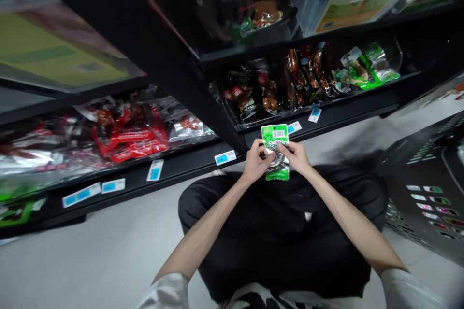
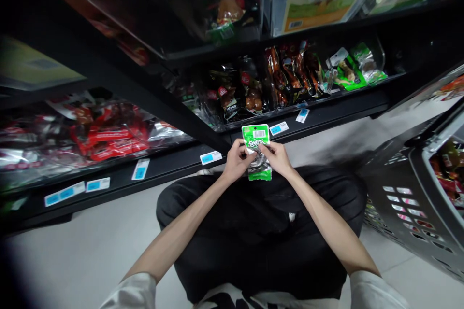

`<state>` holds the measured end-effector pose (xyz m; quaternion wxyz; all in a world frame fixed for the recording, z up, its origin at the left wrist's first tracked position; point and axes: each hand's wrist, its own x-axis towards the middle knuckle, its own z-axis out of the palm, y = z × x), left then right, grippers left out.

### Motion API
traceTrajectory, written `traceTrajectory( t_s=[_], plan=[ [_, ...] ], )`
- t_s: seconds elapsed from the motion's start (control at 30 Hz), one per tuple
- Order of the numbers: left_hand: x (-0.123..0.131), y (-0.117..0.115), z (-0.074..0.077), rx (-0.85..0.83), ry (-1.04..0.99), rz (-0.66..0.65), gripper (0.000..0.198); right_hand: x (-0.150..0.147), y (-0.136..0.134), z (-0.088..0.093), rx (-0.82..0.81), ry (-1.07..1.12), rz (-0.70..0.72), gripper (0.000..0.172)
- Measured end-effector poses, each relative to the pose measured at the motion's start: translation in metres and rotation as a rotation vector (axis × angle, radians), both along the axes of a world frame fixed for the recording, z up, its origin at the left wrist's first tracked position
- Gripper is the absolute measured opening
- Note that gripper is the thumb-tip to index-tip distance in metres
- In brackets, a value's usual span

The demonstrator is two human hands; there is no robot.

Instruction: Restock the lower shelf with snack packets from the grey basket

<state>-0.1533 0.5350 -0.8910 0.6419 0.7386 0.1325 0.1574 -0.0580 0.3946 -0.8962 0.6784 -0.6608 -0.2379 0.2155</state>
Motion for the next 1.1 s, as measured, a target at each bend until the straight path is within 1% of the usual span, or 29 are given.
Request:
traceTrajectory(
  t_s=[0.1, 0.17, 0.23, 0.27, 0.33, 0.4, 0.43, 0.47, 0.53, 0.6, 0.67, 0.77, 0.83, 0.93, 1.03, 1.1],
  plan=[
    [0.000, 0.000, 0.002, 0.032, 0.005, 0.017, 0.032, -0.001, 0.001, 0.001, 0.012, 0.014, -0.002, 0.039],
    [0.001, 0.000, 0.003, 0.065, 0.014, 0.042, 0.039, 0.000, 0.000, 0.003, 0.015, 0.013, -0.023, 0.038],
    [0.002, 0.000, 0.003, 0.129, 0.013, 0.093, 0.047, 0.000, -0.001, 0.004, 0.014, 0.021, -0.059, 0.037],
    [0.002, 0.001, 0.004, 0.174, 0.001, 0.118, 0.047, 0.000, -0.001, 0.004, 0.014, 0.032, -0.078, 0.037],
    [0.002, 0.001, 0.006, 0.259, -0.038, 0.126, 0.039, 0.000, -0.001, 0.005, 0.017, 0.064, -0.099, 0.037],
    [0.002, 0.000, 0.008, 0.289, -0.069, 0.059, 0.029, 0.000, -0.001, 0.004, 0.019, 0.082, -0.093, 0.038],
    [0.001, -0.001, 0.009, 0.283, -0.074, 0.014, 0.027, 0.000, -0.002, 0.004, 0.021, 0.081, -0.083, 0.039],
    [0.001, -0.001, 0.010, 0.273, -0.071, -0.029, 0.030, -0.001, -0.002, 0.004, 0.023, 0.079, -0.073, 0.039],
    [0.000, -0.003, 0.011, 0.251, -0.054, -0.087, 0.045, -0.001, -0.003, 0.006, 0.022, 0.096, -0.051, 0.039],
    [0.000, -0.002, 0.012, 0.215, -0.033, -0.106, 0.060, -0.002, -0.005, 0.010, 0.014, 0.154, -0.007, 0.040],
    [0.000, 0.000, 0.012, 0.128, -0.019, -0.111, 0.066, -0.002, -0.007, 0.016, 0.024, 0.204, 0.046, 0.042],
    [-0.001, 0.004, 0.010, -0.015, -0.017, -0.144, 0.066, -0.003, -0.008, 0.023, 0.064, 0.149, 0.075, 0.039],
    [-0.001, 0.005, 0.007, -0.036, 0.003, -0.139, 0.060, -0.004, -0.007, 0.023, 0.068, 0.060, 0.056, 0.034],
    [0.000, 0.004, 0.000, -0.032, 0.035, -0.086, 0.042, -0.006, -0.006, 0.017, 0.044, -0.021, -0.017, 0.031],
    [0.003, 0.002, -0.007, -0.155, 0.031, -0.083, 0.043, -0.003, -0.006, 0.012, -0.008, -0.054, -0.133, 0.034],
    [0.005, 0.001, -0.011, -0.270, 0.030, -0.078, 0.045, -0.001, -0.006, 0.011, -0.040, -0.064, -0.158, 0.038]
  ],
)
